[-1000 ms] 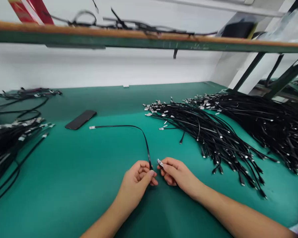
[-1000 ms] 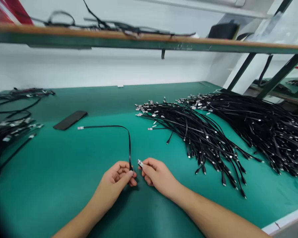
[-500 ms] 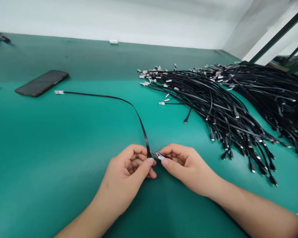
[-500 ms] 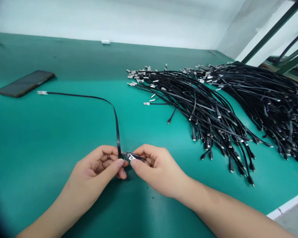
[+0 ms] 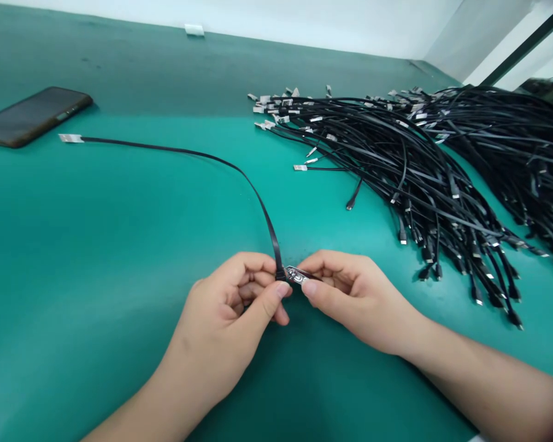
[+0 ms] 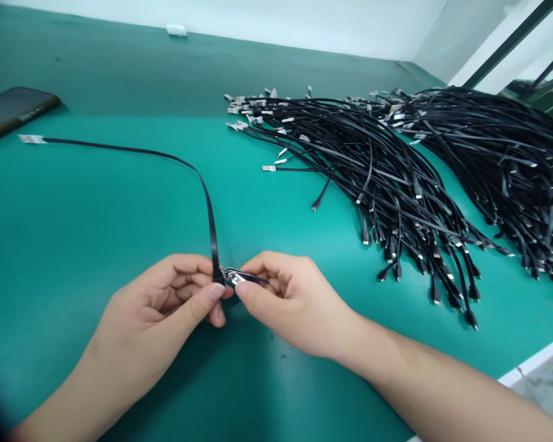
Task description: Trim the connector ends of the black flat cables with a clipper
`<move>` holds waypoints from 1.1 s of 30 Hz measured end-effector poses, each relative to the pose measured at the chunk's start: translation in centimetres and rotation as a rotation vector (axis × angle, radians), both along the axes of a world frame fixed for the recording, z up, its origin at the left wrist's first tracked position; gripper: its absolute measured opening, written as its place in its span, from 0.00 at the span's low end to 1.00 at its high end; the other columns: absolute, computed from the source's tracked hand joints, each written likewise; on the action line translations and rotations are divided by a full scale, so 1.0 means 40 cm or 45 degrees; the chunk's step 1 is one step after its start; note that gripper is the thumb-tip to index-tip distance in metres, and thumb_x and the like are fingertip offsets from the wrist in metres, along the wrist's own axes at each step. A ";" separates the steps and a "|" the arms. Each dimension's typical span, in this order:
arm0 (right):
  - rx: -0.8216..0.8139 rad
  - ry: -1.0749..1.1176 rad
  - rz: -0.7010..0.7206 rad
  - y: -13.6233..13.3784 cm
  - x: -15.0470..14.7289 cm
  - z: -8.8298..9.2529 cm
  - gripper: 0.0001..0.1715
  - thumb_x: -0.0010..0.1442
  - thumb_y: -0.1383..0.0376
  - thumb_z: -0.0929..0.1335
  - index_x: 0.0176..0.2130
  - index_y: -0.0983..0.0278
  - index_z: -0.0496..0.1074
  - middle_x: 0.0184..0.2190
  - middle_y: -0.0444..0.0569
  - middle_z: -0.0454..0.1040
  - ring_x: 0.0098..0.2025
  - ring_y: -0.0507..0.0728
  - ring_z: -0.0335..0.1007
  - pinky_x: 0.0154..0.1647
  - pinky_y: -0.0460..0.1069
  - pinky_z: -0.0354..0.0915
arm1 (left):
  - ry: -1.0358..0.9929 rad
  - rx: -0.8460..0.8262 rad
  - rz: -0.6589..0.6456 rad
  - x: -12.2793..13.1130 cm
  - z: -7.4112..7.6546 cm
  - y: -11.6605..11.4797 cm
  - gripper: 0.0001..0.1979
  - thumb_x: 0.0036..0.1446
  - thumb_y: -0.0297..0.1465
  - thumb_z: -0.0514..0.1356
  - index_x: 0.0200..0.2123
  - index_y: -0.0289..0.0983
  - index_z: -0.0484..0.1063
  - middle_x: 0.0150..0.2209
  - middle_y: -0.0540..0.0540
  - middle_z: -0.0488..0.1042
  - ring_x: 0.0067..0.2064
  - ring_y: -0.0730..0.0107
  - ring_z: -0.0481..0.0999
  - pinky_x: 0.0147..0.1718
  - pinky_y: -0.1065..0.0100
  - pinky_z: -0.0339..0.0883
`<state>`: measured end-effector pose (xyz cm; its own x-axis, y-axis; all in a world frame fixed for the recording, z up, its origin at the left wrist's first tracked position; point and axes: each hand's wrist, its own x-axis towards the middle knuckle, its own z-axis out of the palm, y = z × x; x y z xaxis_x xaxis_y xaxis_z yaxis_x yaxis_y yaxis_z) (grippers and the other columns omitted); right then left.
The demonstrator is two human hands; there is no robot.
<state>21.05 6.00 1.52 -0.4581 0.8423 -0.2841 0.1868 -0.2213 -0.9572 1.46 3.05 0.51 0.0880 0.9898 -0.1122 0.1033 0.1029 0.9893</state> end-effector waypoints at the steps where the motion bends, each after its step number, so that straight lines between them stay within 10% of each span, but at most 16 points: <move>1: 0.008 -0.002 -0.001 0.000 0.000 -0.001 0.13 0.66 0.57 0.70 0.40 0.65 0.76 0.30 0.46 0.70 0.29 0.52 0.57 0.26 0.48 0.53 | -0.001 -0.001 0.004 0.000 -0.001 0.000 0.03 0.63 0.30 0.65 0.40 0.42 0.74 0.24 0.56 0.80 0.26 0.75 0.81 0.26 0.79 0.73; 33: 0.154 -0.178 0.087 0.010 0.023 0.009 0.15 0.67 0.54 0.70 0.36 0.63 0.77 0.24 0.43 0.65 0.25 0.51 0.54 0.23 0.48 0.50 | 0.128 0.077 -0.021 -0.005 -0.011 -0.008 0.06 0.63 0.30 0.66 0.43 0.44 0.76 0.24 0.57 0.78 0.24 0.73 0.79 0.23 0.75 0.70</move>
<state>21.97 6.39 1.90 -0.4782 0.8426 -0.2475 0.3305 -0.0885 -0.9397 1.28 2.74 0.06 0.0953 0.9936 -0.0612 0.2039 0.0407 0.9782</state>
